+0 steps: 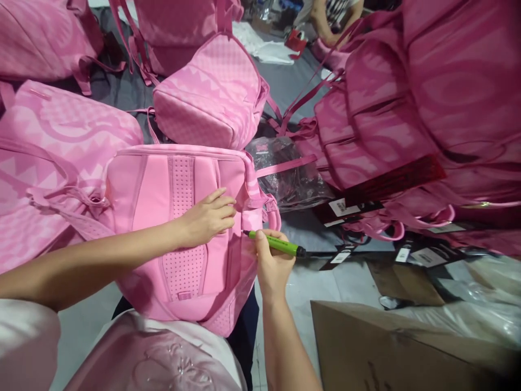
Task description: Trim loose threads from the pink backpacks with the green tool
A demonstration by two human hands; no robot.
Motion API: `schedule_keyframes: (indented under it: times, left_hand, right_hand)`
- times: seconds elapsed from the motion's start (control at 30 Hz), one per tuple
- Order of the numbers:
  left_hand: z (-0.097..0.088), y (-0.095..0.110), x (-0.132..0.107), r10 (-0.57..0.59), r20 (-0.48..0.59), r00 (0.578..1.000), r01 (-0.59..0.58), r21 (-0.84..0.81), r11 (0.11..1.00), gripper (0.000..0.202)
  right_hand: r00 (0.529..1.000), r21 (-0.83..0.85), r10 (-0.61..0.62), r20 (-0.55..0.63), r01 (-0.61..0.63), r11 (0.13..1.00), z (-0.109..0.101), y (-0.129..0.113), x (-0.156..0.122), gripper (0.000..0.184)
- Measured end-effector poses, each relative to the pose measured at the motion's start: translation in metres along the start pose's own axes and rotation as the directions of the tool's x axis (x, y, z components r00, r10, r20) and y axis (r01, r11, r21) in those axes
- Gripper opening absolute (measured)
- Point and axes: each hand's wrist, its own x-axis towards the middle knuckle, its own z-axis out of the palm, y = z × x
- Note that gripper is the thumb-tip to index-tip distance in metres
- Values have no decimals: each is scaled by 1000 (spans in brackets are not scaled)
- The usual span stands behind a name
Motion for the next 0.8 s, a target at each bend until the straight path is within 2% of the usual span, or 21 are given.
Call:
schedule_keyframes:
  times: [0.07, 0.17, 0.27, 0.43, 0.8]
  left_hand:
    - [4, 2, -2, 2, -60, 998, 0, 43, 999, 12]
    - [9, 2, -4, -1, -104, 995, 8, 69, 998, 13]
    - [13, 1, -5, -7, -103, 995, 13, 58, 998, 14]
    - [18, -2, -5, -14, -90, 996, 17, 26, 1000, 13]
    - [20, -5, -3, -27, -62, 998, 26, -14, 1000, 15]
  right_hand:
    - [998, -31, -44, -36, 43, 999, 11, 3, 0, 37]
    - [998, -42, -68, 10, 68, 997, 21, 6, 2, 34]
    - [995, -46, -86, 47, 88, 995, 23, 11, 7, 31]
    - [998, -73, -66, 15, 67, 995, 22, 19, 12, 34]
    - [999, -68, -47, 17, 49, 996, 23, 19, 17, 33]
